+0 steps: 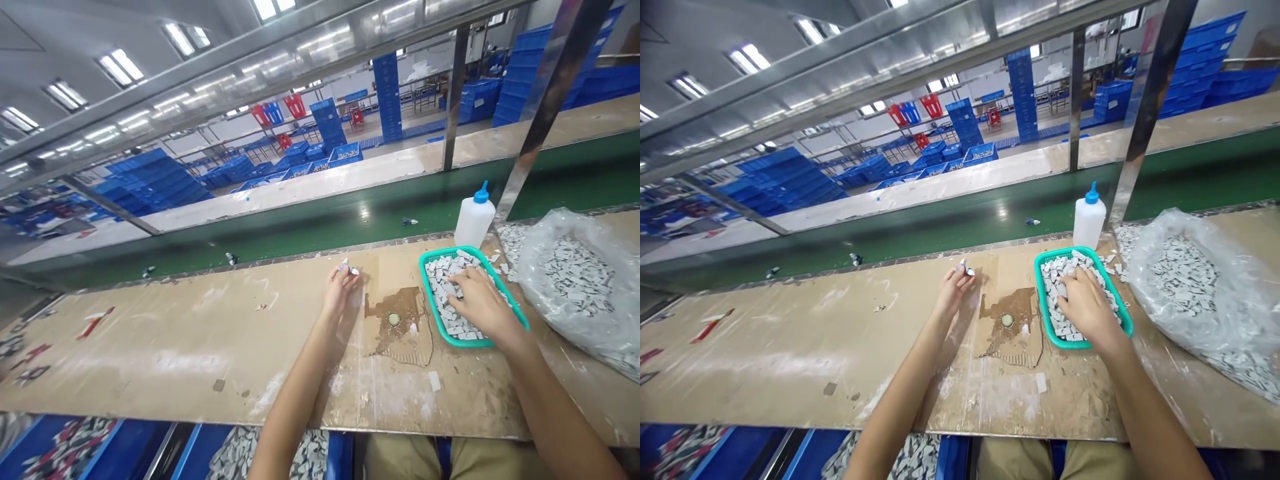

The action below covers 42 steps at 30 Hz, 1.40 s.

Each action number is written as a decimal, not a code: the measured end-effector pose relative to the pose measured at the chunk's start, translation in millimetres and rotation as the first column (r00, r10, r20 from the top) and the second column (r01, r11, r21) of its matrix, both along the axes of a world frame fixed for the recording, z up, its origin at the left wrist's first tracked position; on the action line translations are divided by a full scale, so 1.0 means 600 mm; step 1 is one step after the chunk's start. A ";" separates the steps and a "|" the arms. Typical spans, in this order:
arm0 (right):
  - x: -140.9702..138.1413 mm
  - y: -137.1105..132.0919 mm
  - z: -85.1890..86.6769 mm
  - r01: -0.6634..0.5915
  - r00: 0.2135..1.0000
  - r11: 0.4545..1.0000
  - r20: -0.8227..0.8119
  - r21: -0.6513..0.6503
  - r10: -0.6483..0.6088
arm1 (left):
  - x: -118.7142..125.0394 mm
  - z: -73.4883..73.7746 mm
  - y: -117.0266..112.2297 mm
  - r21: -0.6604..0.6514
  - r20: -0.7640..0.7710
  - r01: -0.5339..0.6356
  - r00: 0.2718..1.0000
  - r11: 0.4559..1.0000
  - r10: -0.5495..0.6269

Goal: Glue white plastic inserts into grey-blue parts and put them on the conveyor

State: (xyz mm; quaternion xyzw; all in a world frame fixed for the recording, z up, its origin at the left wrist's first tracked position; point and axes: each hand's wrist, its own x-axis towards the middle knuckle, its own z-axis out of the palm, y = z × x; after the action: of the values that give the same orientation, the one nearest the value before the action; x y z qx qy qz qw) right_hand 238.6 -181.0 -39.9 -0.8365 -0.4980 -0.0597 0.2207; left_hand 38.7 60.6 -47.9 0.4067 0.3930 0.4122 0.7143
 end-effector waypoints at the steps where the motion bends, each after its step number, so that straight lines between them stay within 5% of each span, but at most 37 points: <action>1: -0.001 -0.001 -0.004 0.005 0.999 1.000 0.037 -0.004 -0.005 | 0.008 0.005 0.017 0.018 -0.012 -0.012 1.000 1.000 0.013; 6: -0.002 0.000 -0.019 0.028 0.996 0.999 0.086 0.017 -0.029 | 0.059 0.023 0.100 0.082 -0.101 -0.056 0.993 0.995 0.064; 10: -0.005 0.006 -0.012 0.026 0.998 0.998 0.064 0.057 -0.030 | 0.087 0.025 0.113 0.125 -0.231 -0.054 0.969 0.991 0.082; 13: -0.010 0.010 0.005 0.047 0.997 0.983 -0.074 0.180 -0.034 | 0.095 0.029 0.067 0.197 -0.285 0.042 0.958 0.979 0.016; 16: -0.021 0.014 0.024 0.036 0.921 0.942 -0.378 0.334 0.098 | 0.094 0.035 -0.017 0.203 -0.311 0.269 0.929 0.942 -0.199; 19: -0.037 0.020 0.035 -0.009 0.769 0.907 -0.577 0.420 0.275 | 0.087 0.038 -0.103 0.109 -0.264 0.575 0.803 0.811 -0.534; 22: -0.052 0.026 0.037 -0.064 0.678 0.902 -0.645 0.426 0.353 | 0.075 0.042 -0.154 0.098 -0.180 0.669 0.740 0.737 -0.648; 28: -0.071 0.039 0.031 -0.068 0.580 0.937 -0.750 0.344 0.318 | 0.045 0.050 -0.162 0.139 -0.244 0.580 0.806 0.803 -0.540; 35: -0.097 0.052 0.016 -0.200 0.811 0.955 -0.510 0.218 0.286 | 0.024 0.026 -0.114 0.262 -0.342 0.597 0.792 0.758 -0.506; 39: -0.112 0.058 -0.002 -0.334 0.836 0.930 -0.408 0.154 0.368 | 0.056 0.012 -0.031 0.509 -0.627 0.555 0.762 0.657 -0.158; 42: -0.116 0.060 -0.013 -0.387 0.811 0.914 -0.428 0.121 0.400 | 0.104 -0.001 0.040 0.588 -0.687 0.536 0.726 0.606 0.024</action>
State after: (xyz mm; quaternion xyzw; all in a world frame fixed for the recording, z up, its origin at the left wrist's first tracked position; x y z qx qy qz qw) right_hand 168.7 -144.9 -47.5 -0.7034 -0.5956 0.1726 0.3473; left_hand 101.2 84.7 -48.7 0.8342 0.3327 0.2591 0.3553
